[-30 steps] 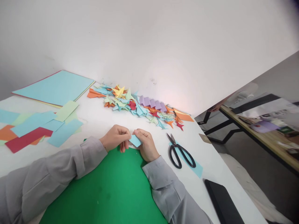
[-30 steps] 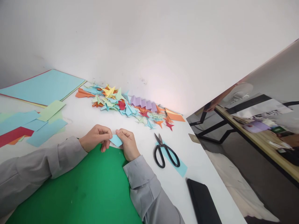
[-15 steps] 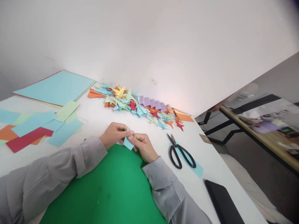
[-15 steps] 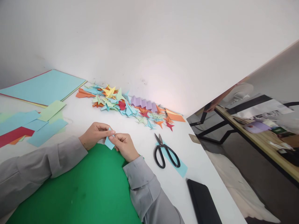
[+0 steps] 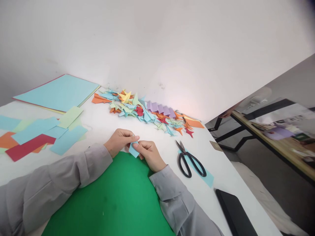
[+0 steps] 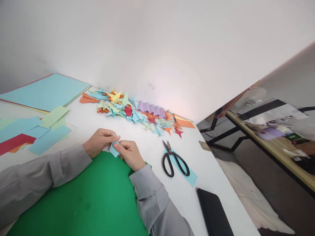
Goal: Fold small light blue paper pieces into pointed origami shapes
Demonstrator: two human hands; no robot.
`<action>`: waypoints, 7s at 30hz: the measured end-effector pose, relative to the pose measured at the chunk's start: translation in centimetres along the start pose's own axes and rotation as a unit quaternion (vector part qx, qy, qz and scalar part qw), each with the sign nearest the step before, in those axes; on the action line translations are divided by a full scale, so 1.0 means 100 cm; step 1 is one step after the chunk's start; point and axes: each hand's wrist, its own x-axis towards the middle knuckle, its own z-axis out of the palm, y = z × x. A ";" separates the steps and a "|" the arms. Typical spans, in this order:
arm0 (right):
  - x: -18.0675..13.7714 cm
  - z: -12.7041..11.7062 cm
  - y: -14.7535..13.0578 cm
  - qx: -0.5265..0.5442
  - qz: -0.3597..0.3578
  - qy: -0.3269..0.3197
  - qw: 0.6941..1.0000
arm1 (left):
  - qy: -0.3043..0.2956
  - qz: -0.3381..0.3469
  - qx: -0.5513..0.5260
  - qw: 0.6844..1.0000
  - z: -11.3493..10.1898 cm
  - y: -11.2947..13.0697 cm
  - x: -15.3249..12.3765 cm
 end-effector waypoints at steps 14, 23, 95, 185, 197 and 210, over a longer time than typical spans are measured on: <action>0.001 0.001 0.002 -0.021 0.007 -0.029 0.999 | -0.010 0.016 0.016 1.000 -0.003 -0.004 0.001; 0.002 0.000 0.000 0.006 0.013 -0.021 1.000 | -0.005 0.019 0.008 1.000 -0.001 -0.004 0.001; 0.009 0.004 0.009 0.211 0.038 0.170 0.962 | -0.082 0.016 0.127 0.988 0.004 0.004 -0.005; 0.004 0.003 0.003 0.117 0.067 0.059 0.989 | 0.017 0.004 0.010 1.000 0.001 -0.002 0.003; 0.003 0.004 0.002 0.086 0.029 0.061 0.994 | 0.044 0.000 -0.017 0.999 0.002 0.001 0.002; 0.003 0.003 0.002 0.085 0.012 0.094 0.992 | -0.073 -0.024 0.016 0.997 -0.001 0.002 0.000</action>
